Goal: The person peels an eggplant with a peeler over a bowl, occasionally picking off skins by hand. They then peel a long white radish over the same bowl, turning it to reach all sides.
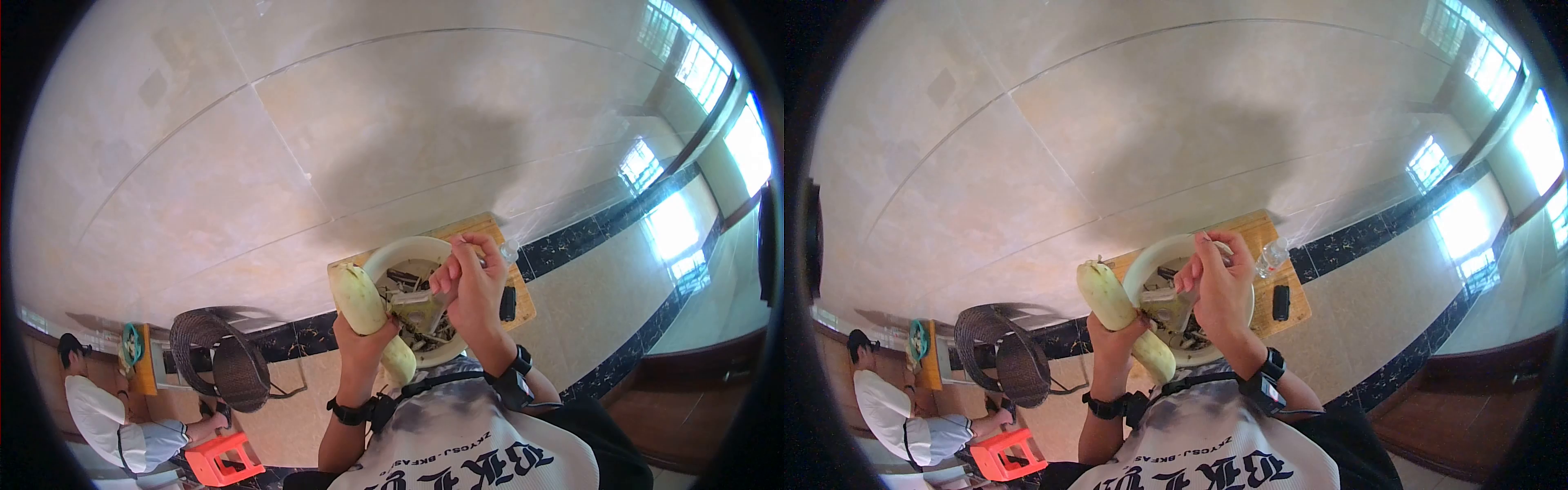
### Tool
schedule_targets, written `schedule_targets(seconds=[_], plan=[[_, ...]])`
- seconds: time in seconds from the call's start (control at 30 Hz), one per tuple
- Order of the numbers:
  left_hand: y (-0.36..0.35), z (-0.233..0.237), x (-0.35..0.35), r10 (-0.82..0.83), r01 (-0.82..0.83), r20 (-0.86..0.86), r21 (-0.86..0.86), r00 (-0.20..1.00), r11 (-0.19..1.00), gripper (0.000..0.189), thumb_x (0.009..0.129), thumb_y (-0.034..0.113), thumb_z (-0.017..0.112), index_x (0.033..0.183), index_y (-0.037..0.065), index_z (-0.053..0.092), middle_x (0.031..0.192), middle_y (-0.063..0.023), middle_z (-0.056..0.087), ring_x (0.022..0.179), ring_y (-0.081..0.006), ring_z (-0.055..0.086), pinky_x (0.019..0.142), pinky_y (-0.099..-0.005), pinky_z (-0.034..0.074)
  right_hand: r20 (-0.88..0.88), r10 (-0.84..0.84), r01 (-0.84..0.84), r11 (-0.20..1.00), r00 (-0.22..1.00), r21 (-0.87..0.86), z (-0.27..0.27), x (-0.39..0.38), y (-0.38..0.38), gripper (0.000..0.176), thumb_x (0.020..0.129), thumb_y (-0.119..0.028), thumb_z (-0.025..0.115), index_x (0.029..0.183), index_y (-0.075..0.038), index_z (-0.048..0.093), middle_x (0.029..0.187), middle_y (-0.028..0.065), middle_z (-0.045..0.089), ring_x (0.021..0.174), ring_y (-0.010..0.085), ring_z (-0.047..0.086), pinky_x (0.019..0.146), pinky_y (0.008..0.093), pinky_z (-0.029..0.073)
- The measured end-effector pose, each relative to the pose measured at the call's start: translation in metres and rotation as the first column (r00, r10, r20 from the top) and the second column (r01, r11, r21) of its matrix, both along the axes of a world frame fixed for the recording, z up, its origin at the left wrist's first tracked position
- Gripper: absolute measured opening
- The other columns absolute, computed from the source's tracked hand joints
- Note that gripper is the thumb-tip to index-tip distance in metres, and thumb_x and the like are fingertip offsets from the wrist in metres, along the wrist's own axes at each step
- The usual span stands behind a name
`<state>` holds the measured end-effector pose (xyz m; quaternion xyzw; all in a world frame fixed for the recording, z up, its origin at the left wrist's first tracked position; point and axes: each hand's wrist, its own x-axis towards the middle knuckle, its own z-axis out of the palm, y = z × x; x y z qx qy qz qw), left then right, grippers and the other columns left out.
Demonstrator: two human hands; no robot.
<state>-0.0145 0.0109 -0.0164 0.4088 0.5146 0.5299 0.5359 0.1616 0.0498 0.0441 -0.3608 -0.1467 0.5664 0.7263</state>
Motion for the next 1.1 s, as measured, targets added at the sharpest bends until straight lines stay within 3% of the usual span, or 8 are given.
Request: schedule_targets(seconds=[0.1, 0.4, 0.6, 0.7, 0.9, 1.1], plan=[[0.000, -0.001, 0.002, 0.012, -0.013, 0.009, 0.054, 1.000, 0.998, 0.021, 0.074, -0.005, 0.071, 0.093, -0.002, 0.065, 0.081, -0.0090, 0.070, 0.070, -0.0183, 0.070, 0.068, -0.0316, 0.057, -0.021, -0.010, 0.010, 1.000, 1.000, -0.016, -0.001, 0.002, 0.002, 0.011, 0.101, -0.010, 0.062, 0.105, -0.005, 0.053, 0.063, 0.0025, 0.046, 0.049, 0.0159, 0.048, 0.049, 0.0356, 0.046], [-0.003, 0.008, -0.001, -0.019, 0.019, 0.047, 0.002, 0.999, 1.000, 0.019, 0.073, -0.006, 0.071, 0.091, -0.002, 0.065, 0.080, -0.0090, 0.070, 0.071, -0.0184, 0.070, 0.069, -0.0315, 0.057, -0.082, -0.011, 0.010, 1.000, 0.997, -0.010, -0.009, 0.008, 0.007, 0.011, 0.099, -0.009, 0.064, 0.103, -0.006, 0.054, 0.063, 0.0017, 0.047, 0.050, 0.0151, 0.048, 0.049, 0.0353, 0.045], [0.000, 0.003, -0.002, -0.084, 0.081, 0.049, 0.063, 0.995, 0.995, 0.022, 0.073, -0.006, 0.072, 0.094, -0.002, 0.065, 0.081, -0.0092, 0.070, 0.073, -0.0190, 0.071, 0.072, -0.0328, 0.058, -0.063, -0.004, 0.003, 1.000, 0.998, -0.016, -0.006, 0.006, 0.007, 0.011, 0.100, -0.009, 0.063, 0.104, -0.005, 0.053, 0.064, 0.0023, 0.047, 0.051, 0.0152, 0.048, 0.049, 0.0356, 0.045], [0.001, -0.001, -0.002, -0.058, 0.059, -0.044, 0.005, 0.997, 0.998, 0.028, 0.074, -0.001, 0.077, 0.100, -0.001, 0.066, 0.089, -0.0062, 0.071, 0.080, -0.0144, 0.069, 0.075, -0.0296, 0.056, -0.015, 0.005, -0.005, 1.000, 1.000, 0.003, -0.002, 0.003, 0.003, 0.011, 0.101, -0.010, 0.062, 0.105, -0.004, 0.053, 0.064, 0.0027, 0.046, 0.051, 0.0152, 0.048, 0.050, 0.0354, 0.046], [0.002, -0.003, 0.004, 0.067, -0.066, -0.051, 0.015, 0.996, 0.998, 0.041, 0.069, 0.000, 0.076, 0.107, -0.003, 0.062, 0.097, -0.0078, 0.070, 0.086, -0.0159, 0.068, 0.078, -0.0310, 0.056, 0.111, 0.021, -0.028, 0.997, 0.994, 0.067, 0.012, -0.011, -0.012, 0.009, 0.103, -0.009, 0.059, 0.105, -0.003, 0.053, 0.062, 0.0034, 0.048, 0.050, 0.0145, 0.049, 0.050, 0.0335, 0.047], [0.000, 0.000, 0.014, 0.240, -0.227, -0.151, 0.097, 0.959, 0.969, 0.040, 0.068, 0.001, 0.075, 0.106, -0.003, 0.062, 0.095, -0.0070, 0.069, 0.085, -0.0151, 0.068, 0.078, -0.0296, 0.055, 0.219, -0.002, -0.031, 0.989, 0.976, 0.145, 0.015, -0.022, -0.025, 0.008, 0.104, -0.007, 0.058, 0.106, -0.002, 0.053, 0.062, 0.0029, 0.051, 0.050, 0.0129, 0.051, 0.050, 0.0310, 0.047]])
